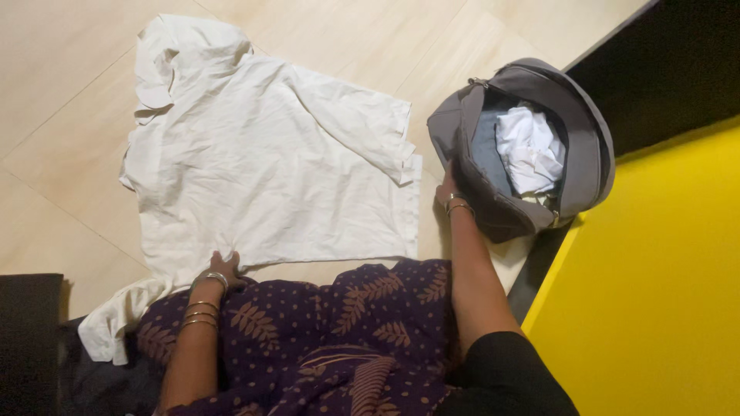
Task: The person sits on the floor and folds a white shirt by hand. They smooth the fabric, fold the sleeves and sides, and roll the shirt into a compact bundle before placing it into a gray bag.
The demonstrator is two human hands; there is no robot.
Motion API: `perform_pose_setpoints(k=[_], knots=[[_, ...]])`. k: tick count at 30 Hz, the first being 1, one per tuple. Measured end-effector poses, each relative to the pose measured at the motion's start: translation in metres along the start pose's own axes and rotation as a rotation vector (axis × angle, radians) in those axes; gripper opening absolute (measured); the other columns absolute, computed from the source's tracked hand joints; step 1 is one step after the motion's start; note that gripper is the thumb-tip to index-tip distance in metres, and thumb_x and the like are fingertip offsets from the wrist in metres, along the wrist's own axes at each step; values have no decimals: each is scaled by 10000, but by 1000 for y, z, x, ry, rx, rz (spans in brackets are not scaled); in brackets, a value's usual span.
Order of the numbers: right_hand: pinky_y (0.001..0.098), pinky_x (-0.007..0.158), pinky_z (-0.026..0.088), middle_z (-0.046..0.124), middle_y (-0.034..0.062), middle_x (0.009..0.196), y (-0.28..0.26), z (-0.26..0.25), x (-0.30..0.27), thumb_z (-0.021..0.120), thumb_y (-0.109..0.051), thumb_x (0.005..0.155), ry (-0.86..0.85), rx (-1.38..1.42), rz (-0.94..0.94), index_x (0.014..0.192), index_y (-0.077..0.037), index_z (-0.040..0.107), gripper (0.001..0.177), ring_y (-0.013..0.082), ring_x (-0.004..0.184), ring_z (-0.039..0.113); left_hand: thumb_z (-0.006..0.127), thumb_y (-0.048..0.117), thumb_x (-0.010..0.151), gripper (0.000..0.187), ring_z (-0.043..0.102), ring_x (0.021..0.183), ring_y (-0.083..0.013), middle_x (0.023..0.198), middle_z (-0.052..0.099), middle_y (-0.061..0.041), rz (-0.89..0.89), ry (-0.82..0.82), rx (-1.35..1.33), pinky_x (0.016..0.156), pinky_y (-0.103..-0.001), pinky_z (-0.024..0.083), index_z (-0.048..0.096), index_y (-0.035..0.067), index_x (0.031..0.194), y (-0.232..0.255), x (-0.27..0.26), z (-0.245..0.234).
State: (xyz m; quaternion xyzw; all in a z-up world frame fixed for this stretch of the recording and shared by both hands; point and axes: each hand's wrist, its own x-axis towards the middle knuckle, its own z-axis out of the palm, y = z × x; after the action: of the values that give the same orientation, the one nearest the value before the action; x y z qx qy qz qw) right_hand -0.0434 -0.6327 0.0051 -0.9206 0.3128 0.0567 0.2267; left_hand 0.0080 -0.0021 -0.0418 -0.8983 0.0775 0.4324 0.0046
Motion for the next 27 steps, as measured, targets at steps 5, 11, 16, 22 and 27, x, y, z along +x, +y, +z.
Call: perform_pose_setpoints(k=[5, 11, 16, 22, 27], knots=[[428, 1247, 274, 228, 232, 1658, -43, 9, 24, 666, -190, 870, 45, 7, -163, 1649, -196, 84, 972, 398, 1544, 243, 819, 575, 767, 1030, 415, 1472, -399, 1708, 85, -200, -54, -28, -15, 1164, -498, 442, 277, 305, 1600, 11, -19, -11], [566, 1173, 277, 107, 235, 1669, -87, 84, -58, 738, -371, 856, -24, 31, -371, 1622, -225, 53, 1038, 403, 1535, 163, 670, 591, 882, 794, 453, 1460, -316, 1694, 227, -56, -230, -43, 44, 1140, -553, 428, 405, 285, 1566, 24, -37, -24], [619, 1184, 200, 62, 161, 1695, -78, 122, -145, 677, -442, 889, -261, -298, -303, 1606, -272, 123, 922, 348, 1558, 79, 581, 496, 962, 596, 531, 1417, -292, 1571, 538, -26, -360, -136, 160, 1177, -609, 359, 596, 199, 1479, 17, -55, -25], [574, 1143, 322, 290, 156, 1625, -76, 112, -186, 669, -406, 874, -178, -225, -283, 1464, -217, 476, 649, 346, 1469, 326, 647, 341, 970, 520, 600, 1366, -296, 1561, 526, -115, -204, 305, 270, 1202, -554, 369, 609, 121, 1440, 53, -99, -44], [472, 992, 529, 658, 113, 1333, -103, 80, -174, 612, -398, 943, -309, -374, -197, 1247, -165, 667, 387, 311, 1202, 652, 690, 432, 927, 909, 415, 1469, -334, 1719, 73, -122, -88, -63, 100, 1181, -549, 328, 178, 149, 1622, 93, -95, -15]])
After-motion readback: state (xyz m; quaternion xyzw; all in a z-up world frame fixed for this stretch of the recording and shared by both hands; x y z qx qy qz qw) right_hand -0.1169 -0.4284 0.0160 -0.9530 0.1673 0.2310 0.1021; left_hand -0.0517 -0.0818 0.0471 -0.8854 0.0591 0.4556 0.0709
